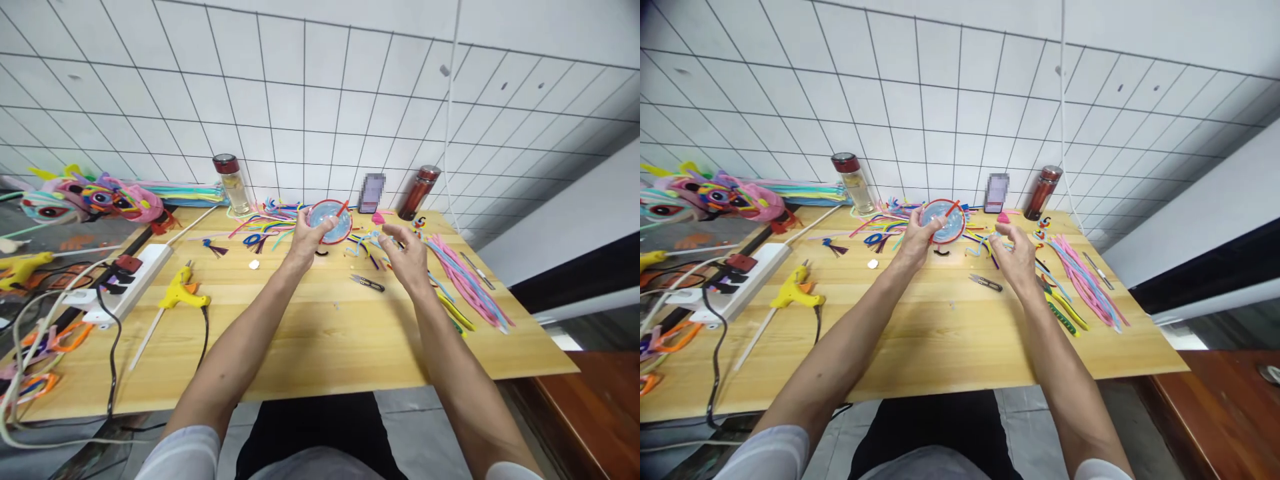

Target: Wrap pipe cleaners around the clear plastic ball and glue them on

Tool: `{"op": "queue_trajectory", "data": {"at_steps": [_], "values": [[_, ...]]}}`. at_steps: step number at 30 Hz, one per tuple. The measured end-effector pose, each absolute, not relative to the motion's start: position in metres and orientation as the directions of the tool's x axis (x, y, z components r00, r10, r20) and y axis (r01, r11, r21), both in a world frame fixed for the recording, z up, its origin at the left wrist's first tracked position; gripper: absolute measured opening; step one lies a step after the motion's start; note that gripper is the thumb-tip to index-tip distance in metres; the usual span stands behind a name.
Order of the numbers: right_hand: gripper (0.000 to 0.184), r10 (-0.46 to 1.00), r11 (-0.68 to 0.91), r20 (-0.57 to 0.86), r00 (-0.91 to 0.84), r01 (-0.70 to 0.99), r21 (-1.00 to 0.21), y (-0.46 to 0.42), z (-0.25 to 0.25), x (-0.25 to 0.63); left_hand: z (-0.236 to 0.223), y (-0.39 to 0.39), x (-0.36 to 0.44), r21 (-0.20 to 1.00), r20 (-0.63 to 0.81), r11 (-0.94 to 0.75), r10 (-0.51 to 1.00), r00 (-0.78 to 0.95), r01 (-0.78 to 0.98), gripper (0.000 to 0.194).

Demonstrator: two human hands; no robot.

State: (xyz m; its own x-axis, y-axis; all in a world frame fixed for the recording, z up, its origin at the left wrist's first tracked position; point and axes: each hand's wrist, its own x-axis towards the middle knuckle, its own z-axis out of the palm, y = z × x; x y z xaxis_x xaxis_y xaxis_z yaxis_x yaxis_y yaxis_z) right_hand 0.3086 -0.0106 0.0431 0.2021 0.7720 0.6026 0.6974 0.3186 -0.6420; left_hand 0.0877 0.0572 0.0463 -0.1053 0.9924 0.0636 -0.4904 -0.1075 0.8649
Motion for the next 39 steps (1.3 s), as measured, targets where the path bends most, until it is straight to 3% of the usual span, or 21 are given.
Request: {"op": "queue_trajectory", "data": {"at_steps": [4, 8, 14, 18, 23, 26, 32, 36, 39], "values": [[0.032, 0.852, 0.098, 0.436, 0.290, 0.729, -0.677, -0.036, 0.019, 0.346, 0.050, 0.043, 0.081, 0.878, 0.143, -0.158, 0.987, -0.069, -0.452, 0.070], [0.029, 0.866, -0.122, 0.329, 0.377, 0.796, -0.593, -0.070, 0.007, 0.386, 0.047, 0.015, 0.070, 0.884, 0.154, -0.166, 0.986, -0.065, -0.437, 0.068], [0.031, 0.843, -0.260, 0.312, 0.439, 0.839, -0.477, -0.114, -0.005, 0.423, 0.016, -0.027, 0.053, 0.902, 0.079, -0.089, 0.996, -0.041, -0.423, 0.069], [0.033, 0.887, -0.189, 0.297, 0.354, 0.864, -0.466, -0.122, -0.010, 0.412, -0.004, -0.040, 0.043, 0.919, 0.024, -0.052, 0.997, -0.076, -0.391, 0.070], [0.031, 0.946, 0.081, 0.313, 0.080, 0.878, -0.471, -0.103, -0.016, 0.363, -0.027, -0.046, 0.038, 0.944, 0.041, -0.100, 0.981, -0.190, -0.313, 0.074], [0.029, 0.949, 0.177, 0.316, -0.021, 0.863, -0.473, -0.085, -0.018, 0.336, -0.040, -0.043, 0.036, 0.943, 0.080, -0.130, 0.982, -0.172, -0.305, 0.075], [0.030, 0.959, 0.181, 0.281, -0.029, 0.827, -0.532, -0.052, -0.007, 0.316, -0.053, -0.045, 0.040, 0.944, 0.057, -0.112, 0.982, -0.181, -0.311, 0.071], [0.031, 0.961, 0.198, 0.276, -0.027, 0.765, -0.612, -0.033, 0.000, 0.304, -0.050, -0.049, 0.044, 0.942, 0.111, -0.150, 0.983, -0.144, -0.301, 0.070], [0.027, 0.971, 0.196, 0.233, -0.051, 0.728, -0.657, -0.020, 0.000, 0.276, -0.038, -0.050, 0.038, 0.906, 0.166, -0.234, 0.963, -0.214, -0.351, 0.071]]}}
